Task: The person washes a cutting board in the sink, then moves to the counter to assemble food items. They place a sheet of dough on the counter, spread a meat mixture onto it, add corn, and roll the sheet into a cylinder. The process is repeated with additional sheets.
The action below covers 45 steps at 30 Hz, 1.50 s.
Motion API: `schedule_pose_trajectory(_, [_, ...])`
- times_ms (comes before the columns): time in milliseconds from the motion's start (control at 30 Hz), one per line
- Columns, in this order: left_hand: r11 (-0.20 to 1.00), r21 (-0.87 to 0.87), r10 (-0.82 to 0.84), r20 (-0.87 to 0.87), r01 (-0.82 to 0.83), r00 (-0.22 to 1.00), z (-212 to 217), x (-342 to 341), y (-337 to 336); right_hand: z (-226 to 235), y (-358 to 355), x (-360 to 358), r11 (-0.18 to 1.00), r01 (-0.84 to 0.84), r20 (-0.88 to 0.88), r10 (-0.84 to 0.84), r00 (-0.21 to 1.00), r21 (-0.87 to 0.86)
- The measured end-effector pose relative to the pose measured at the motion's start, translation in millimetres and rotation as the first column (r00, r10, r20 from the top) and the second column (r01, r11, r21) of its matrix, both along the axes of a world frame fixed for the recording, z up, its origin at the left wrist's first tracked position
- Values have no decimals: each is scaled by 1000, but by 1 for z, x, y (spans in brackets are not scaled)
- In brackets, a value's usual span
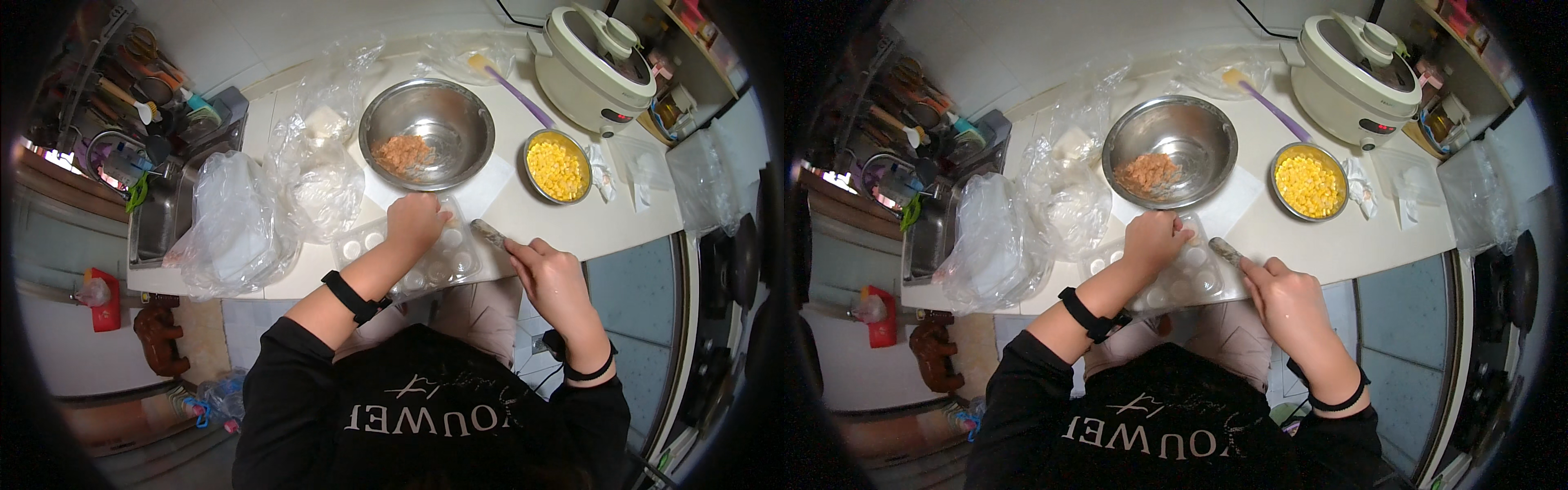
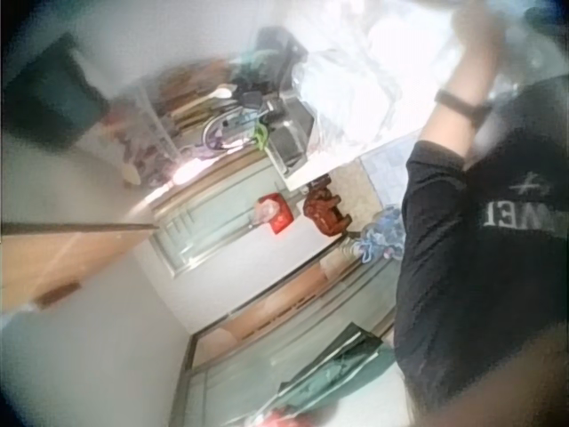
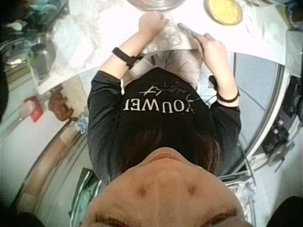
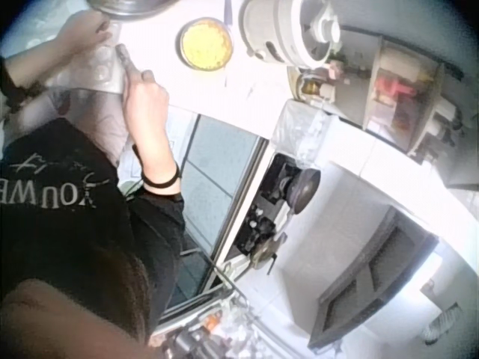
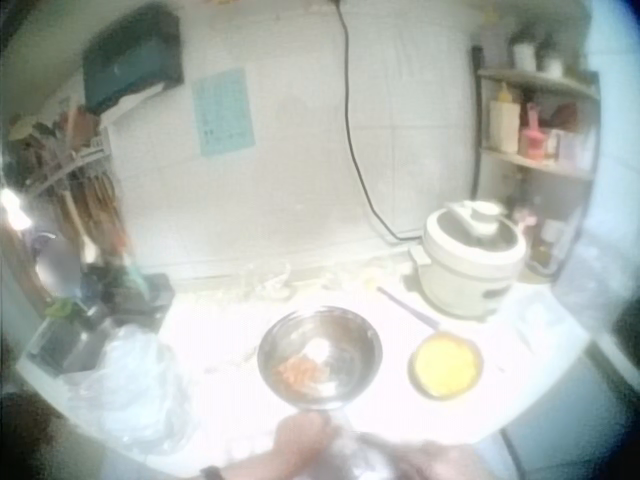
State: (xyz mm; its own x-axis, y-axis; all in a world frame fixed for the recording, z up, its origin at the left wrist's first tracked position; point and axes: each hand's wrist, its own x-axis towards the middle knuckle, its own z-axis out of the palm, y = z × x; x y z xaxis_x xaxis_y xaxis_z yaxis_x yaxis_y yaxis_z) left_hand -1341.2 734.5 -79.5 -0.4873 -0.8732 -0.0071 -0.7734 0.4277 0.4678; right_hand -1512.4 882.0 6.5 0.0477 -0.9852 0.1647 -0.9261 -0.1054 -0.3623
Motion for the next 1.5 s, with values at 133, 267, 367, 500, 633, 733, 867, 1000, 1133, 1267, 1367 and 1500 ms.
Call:
schedule_pose_trajectory(133, [1000,1,-14,-141,14,990,2,14,8,-2,8,-3,997,72,111,-68,991,-25])
schedule_pose_trajectory(267, [965,-180,-232,-243,191,942,3,29,20,-9,12,0,994,112,248,-107,963,-6])
schedule_pose_trajectory(367, [945,-233,-279,-220,228,935,2,28,28,-12,14,1,992,124,270,-121,955,8])
schedule_pose_trajectory(500, [915,-270,-323,-41,301,946,2,25,25,-14,14,2,991,136,291,-127,948,-11])
schedule_pose_trajectory(633, [887,-270,-338,169,373,926,3,19,25,-18,15,3,988,152,327,-142,934,-3])
schedule_pose_trajectory(733, [874,-326,-342,110,359,933,4,21,25,-25,16,3,984,176,399,-168,902,15])
schedule_pose_trajectory(867, [865,-426,-353,-144,264,925,15,40,25,-43,16,3,969,249,568,-204,797,-2])
schedule_pose_trajectory(1000, [995,-10,-96,-303,97,948,45,78,22,-61,19,-1,954,298,567,-268,779,42])
schedule_pose_trajectory(1133, [970,108,242,-297,-219,924,76,118,-6,-77,17,-1,943,320,589,-309,747,89])
schedule_pose_trajectory(1267, [939,-288,109,-275,-190,955,79,128,-65,-93,7,2,932,351,596,-329,732,84])
schedule_pose_trajectory(1367, [912,-400,57,-96,-91,994,68,120,-98,-107,-2,2,937,347,555,-267,788,-43])
schedule_pose_trajectory(1500, [938,-259,237,-2,-229,972,69,114,-128,-125,-11,1,916,397,582,-290,760,-62])
